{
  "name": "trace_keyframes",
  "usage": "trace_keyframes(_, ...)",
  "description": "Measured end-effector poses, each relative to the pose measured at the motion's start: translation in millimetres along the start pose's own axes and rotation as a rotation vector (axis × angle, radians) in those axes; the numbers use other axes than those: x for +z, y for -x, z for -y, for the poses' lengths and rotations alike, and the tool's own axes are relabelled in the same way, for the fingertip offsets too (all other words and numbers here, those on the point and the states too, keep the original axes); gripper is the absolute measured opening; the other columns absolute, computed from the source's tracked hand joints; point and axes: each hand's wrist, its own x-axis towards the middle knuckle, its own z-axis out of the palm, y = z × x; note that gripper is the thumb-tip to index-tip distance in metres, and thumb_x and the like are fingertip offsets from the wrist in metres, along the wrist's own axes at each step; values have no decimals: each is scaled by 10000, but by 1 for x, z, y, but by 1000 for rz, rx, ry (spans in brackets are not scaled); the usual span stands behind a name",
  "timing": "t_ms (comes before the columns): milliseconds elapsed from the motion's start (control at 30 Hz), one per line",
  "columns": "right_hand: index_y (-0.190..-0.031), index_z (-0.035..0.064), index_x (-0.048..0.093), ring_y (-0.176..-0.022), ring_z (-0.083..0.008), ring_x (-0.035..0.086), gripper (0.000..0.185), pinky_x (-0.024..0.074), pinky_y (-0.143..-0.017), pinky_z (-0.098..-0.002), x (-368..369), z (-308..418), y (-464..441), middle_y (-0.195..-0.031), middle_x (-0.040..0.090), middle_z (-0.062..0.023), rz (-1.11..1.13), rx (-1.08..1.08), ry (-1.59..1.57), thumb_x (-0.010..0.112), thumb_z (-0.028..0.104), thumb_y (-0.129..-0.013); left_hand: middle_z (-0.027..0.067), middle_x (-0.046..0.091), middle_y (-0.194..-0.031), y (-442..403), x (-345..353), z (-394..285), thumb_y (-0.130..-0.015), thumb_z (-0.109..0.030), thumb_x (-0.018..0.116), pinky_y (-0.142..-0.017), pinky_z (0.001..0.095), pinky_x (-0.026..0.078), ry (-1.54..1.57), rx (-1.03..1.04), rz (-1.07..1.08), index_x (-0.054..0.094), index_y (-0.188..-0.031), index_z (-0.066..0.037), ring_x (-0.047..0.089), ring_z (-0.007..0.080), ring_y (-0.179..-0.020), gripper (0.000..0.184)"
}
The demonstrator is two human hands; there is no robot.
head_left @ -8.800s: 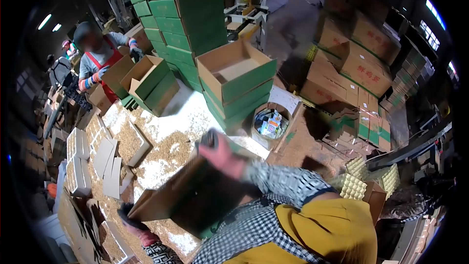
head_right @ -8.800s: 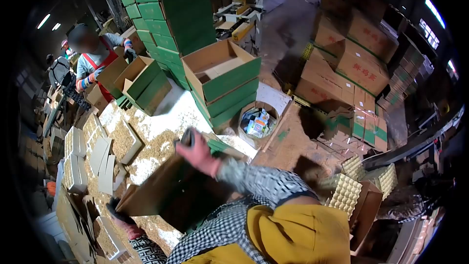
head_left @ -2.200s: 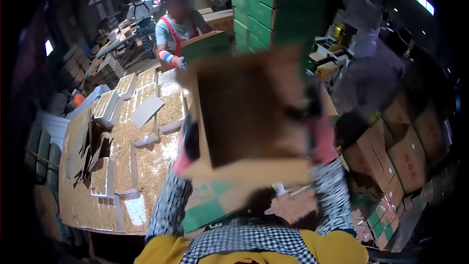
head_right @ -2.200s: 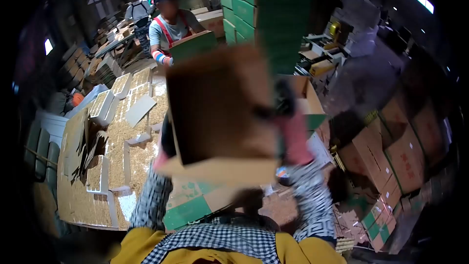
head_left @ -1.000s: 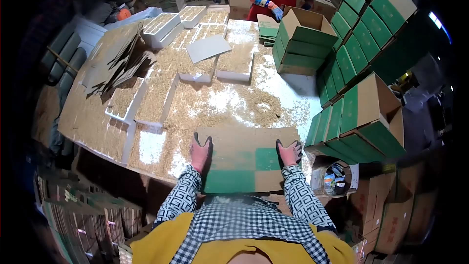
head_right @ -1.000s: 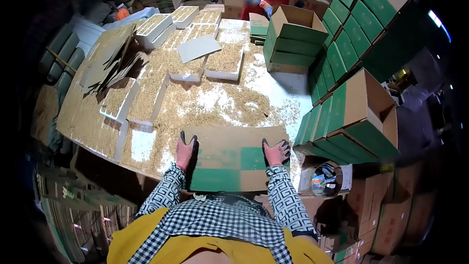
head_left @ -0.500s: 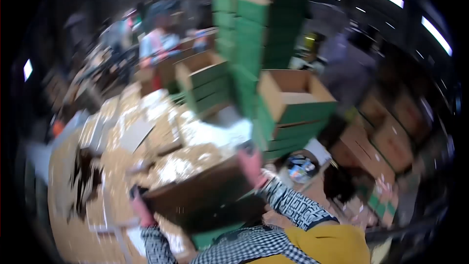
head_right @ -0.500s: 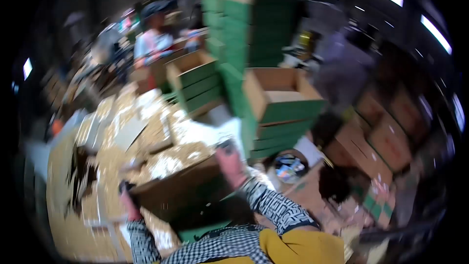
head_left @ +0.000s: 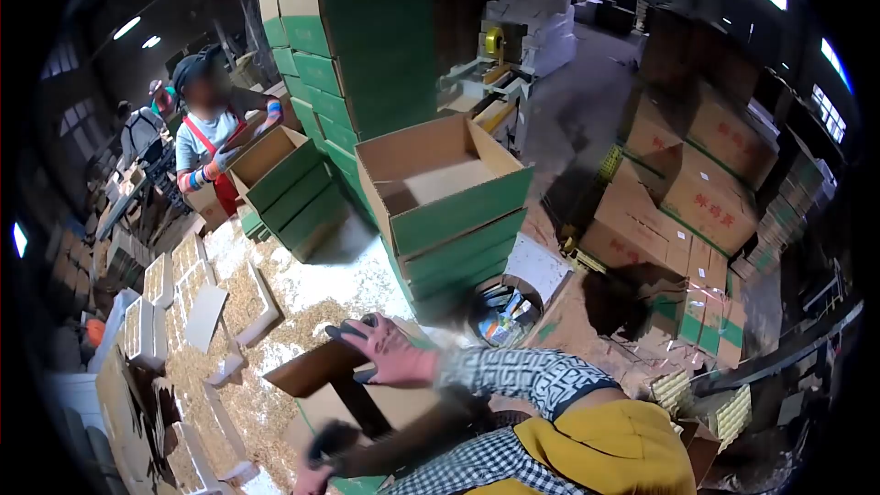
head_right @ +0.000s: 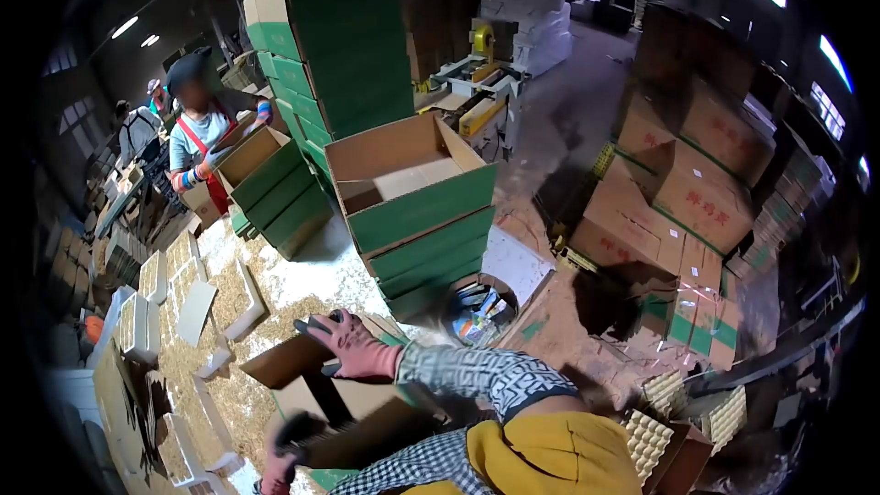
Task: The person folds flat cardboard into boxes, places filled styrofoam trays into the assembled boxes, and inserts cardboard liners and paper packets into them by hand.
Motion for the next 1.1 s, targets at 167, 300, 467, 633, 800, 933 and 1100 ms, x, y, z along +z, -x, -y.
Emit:
trace_keyframes(167, -1418, 233, 346, -1360, -445, 208, 850, 158, -1072, -649, 8, -27, 83, -1477, 261, -188, 244, -716, -173, 689, 484, -682, 66, 546, -1176, 24, -65, 108, -791, -127, 687, -907, 290, 438, 171, -258, -449, 380, -1363, -32, 538, 181, -1042, 656)
trace_keyframes(300, -1304, 266, 509, -1337, -379, 284, 736, 174, -1086, -607, 1, -38, 61, -1435, 337, -156, 145, -665, -65, 731, 386, -613, 121, 420, -1384, 54, -83, 157, -935, -432, 492, -1071, 402, 304, 849, -211, -246, 333, -1399, -32, 393, 246, -1277, 633)
trace_keyframes(467, -1323, -5, 454, -1060, -201, 561, 430, 457, -931, -302, 83, -105, -26, -1255, 558, -75, -21, 91, -1207, 502, 136, -920, 151, 312, -1480, 61, -58, 38, -948, -442, 449, -1132, 395, 237, 285, -35, -345, 238, -1462, -42, 306, 292, -1358, 684)
trace_keyframes(633, -1221, 40, 535, -826, -142, 553, 364, 456, -718, -299, 114, -147, -19, -995, 594, -61, 98, 437, -1040, 497, 284, -954, 249, 463, -1330, -2, -20, 71, -865, -323, 560, -1053, 379, 342, -262, -365, -452, 271, -1425, 5, 441, 333, -1253, 711)
trace_keyframes(800, -1426, 63, 311, -1006, -258, 550, 642, 457, -838, -347, 33, -64, 1, -1228, 517, -140, -89, 341, -827, 596, 302, -902, 218, 358, -1414, 8, -20, 119, -876, -282, 583, -1108, 403, 243, -366, 60, -602, 288, -1410, 5, 357, 328, -1306, 673)
trace_keyframes(933, -1430, 19, 254, -1254, -415, 381, 898, 355, -1031, -420, 56, -26, -29, -1387, 352, -282, -101, 378, 131, 759, 238, -720, 178, 522, -1210, 78, -186, 136, -878, -264, 610, -941, 394, 408, -83, -38, -1290, 447, -1265, -20, 517, 304, -1083, 486)
trace_keyframes(1100, -1425, 17, 250, -1251, -406, 404, 956, 378, -1025, -384, 58, -4, -31, -1391, 340, -288, -86, 475, 260, 785, 271, -674, 170, 662, -893, 184, -448, 283, -883, -403, 587, -663, 411, 484, 185, -420, -1869, 638, -1063, -40, 638, 260, -780, 408)
